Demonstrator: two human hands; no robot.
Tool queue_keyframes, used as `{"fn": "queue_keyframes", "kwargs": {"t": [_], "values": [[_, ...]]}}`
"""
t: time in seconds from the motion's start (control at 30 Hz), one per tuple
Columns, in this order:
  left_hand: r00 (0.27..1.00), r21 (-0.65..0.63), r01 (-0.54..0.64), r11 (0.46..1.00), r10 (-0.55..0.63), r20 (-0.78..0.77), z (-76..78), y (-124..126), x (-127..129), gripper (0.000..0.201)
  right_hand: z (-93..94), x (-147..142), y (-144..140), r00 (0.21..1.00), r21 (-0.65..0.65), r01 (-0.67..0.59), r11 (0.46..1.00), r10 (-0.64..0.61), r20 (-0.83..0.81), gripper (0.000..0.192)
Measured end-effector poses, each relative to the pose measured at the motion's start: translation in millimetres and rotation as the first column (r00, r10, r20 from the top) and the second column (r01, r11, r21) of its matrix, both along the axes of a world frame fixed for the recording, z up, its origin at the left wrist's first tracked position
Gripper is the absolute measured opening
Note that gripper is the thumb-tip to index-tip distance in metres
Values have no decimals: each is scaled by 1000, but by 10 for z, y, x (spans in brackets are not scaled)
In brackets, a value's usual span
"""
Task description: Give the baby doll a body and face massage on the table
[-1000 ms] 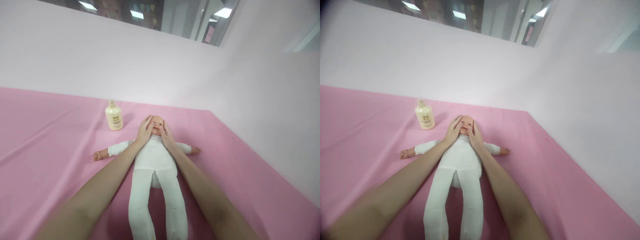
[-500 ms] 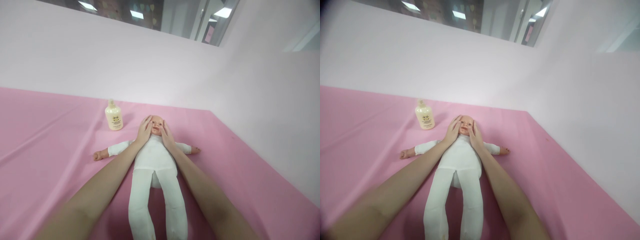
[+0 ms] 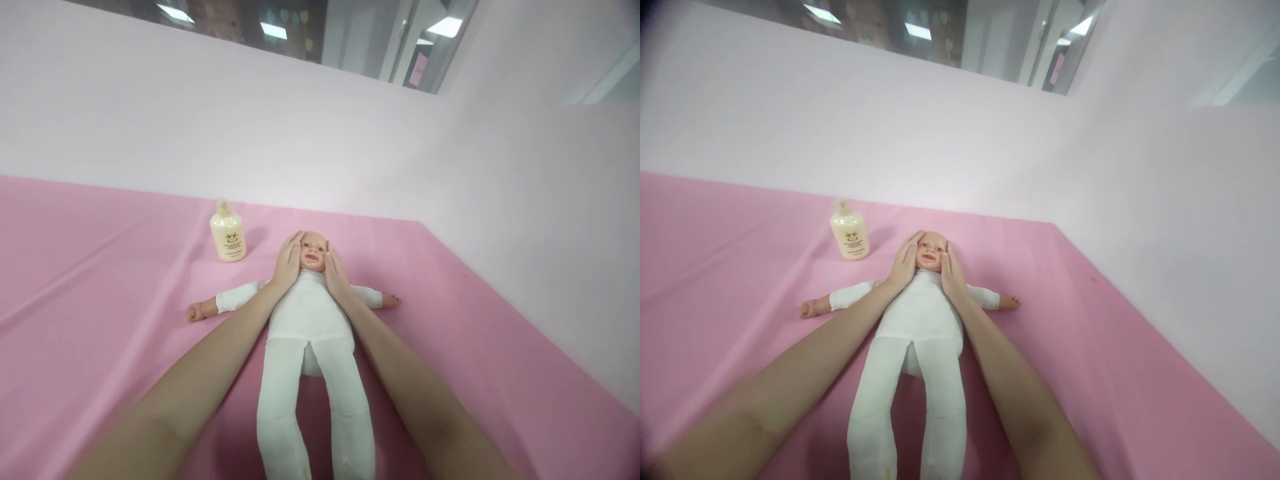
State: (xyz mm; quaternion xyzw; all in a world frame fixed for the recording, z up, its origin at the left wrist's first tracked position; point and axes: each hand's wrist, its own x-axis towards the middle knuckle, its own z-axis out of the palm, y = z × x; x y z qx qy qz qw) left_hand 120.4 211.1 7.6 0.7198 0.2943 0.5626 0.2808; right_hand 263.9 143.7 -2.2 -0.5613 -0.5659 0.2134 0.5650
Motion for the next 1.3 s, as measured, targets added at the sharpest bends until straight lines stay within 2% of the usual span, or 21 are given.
{"fn": "queue_keyframes", "kwargs": {"t": [0.63,0.97,1.3], "values": [[1000,3,9,1000,-9,28,-40,40,14,51,-71,40,63,998,33,-21,999,23,-65,64],[999,2,9,1000,-9,39,-47,58,20,49,-96,50,89,997,44,-22,999,26,-79,68],[999,1,9,1000,-9,47,-35,45,16,48,-69,32,63,997,42,-12,999,15,-78,66]]}}
